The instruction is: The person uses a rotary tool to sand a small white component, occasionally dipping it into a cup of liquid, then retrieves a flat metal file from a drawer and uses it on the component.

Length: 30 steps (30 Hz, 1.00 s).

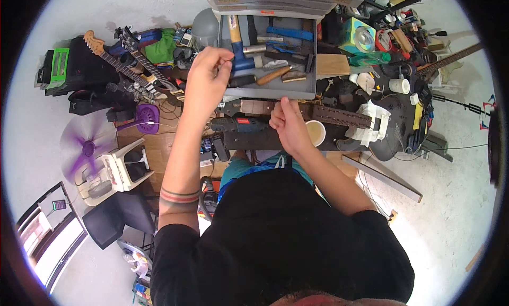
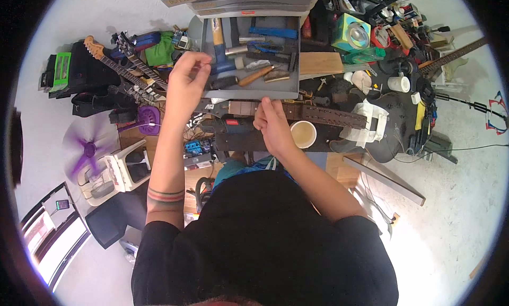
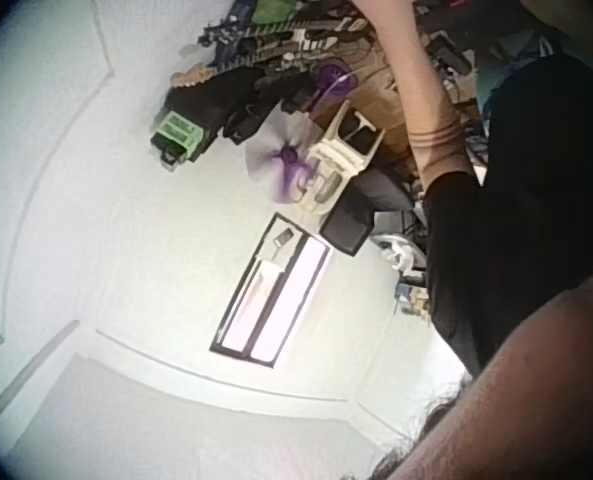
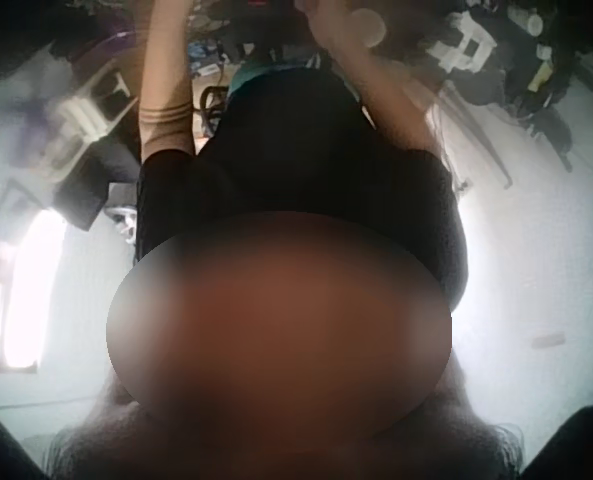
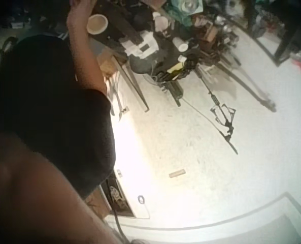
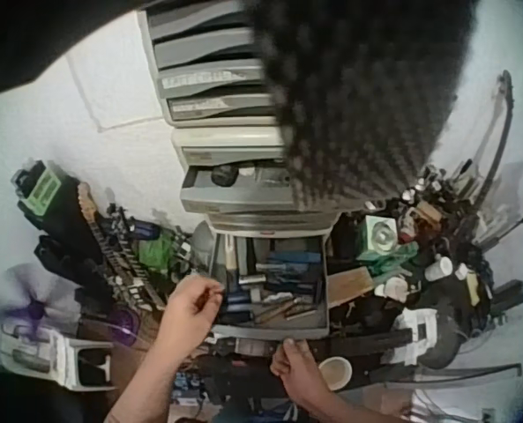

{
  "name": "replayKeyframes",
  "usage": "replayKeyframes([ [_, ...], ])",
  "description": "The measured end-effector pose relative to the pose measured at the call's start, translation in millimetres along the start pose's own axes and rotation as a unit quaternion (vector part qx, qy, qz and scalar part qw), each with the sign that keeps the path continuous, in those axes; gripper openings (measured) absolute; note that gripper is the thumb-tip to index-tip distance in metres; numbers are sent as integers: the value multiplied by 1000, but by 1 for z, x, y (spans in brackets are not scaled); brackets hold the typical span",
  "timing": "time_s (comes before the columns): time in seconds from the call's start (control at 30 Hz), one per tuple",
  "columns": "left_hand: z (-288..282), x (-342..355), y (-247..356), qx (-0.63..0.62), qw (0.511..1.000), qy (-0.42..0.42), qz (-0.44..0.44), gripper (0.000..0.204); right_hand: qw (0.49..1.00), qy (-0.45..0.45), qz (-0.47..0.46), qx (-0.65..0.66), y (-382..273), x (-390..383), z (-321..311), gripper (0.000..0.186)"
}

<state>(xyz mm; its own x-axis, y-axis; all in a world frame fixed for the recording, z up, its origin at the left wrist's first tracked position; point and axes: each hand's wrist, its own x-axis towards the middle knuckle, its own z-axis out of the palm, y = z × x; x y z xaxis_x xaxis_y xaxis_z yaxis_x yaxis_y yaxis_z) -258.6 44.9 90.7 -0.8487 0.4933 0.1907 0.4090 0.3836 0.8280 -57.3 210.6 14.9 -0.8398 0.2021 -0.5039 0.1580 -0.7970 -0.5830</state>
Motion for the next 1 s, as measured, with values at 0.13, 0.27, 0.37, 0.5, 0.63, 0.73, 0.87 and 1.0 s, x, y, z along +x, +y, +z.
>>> replayKeyframes([
  [0.13, 14, 27, -4, 128, 987, -31, 92, 19, 1000, -7, -7, 3, 5, 1, -5, 27],
  [0.27, 24, 40, 1, 195, 970, -63, 131, 19, 1000, -4, -1, -5, 3, 2, -6, 28],
  [0.37, 41, 30, 14, 246, 949, -112, 163, 19, 1000, -2, 4, 1, 3, 1, -6, 28],
  [0.5, 72, 26, 21, 275, 931, -132, 198, 17, 1000, -5, 2, 0, 11, 4, -11, 26],
  [0.63, 86, 34, 30, 257, 933, -132, 217, 17, 1000, -9, 6, 2, 10, 5, -12, 25],
  [0.73, 74, 28, 25, 269, 926, -131, 229, 17, 1000, -22, 11, -11, 8, 4, -12, 23],
  [0.87, 35, -5, 24, 242, 935, -107, 238, 17, 999, -29, -10, -43, 7, 4, -14, 21],
  [1.0, 12, -48, 5, 203, 958, -56, 196, 17, 992, -10, -84, -89, -2, 6, -2, 23],
])
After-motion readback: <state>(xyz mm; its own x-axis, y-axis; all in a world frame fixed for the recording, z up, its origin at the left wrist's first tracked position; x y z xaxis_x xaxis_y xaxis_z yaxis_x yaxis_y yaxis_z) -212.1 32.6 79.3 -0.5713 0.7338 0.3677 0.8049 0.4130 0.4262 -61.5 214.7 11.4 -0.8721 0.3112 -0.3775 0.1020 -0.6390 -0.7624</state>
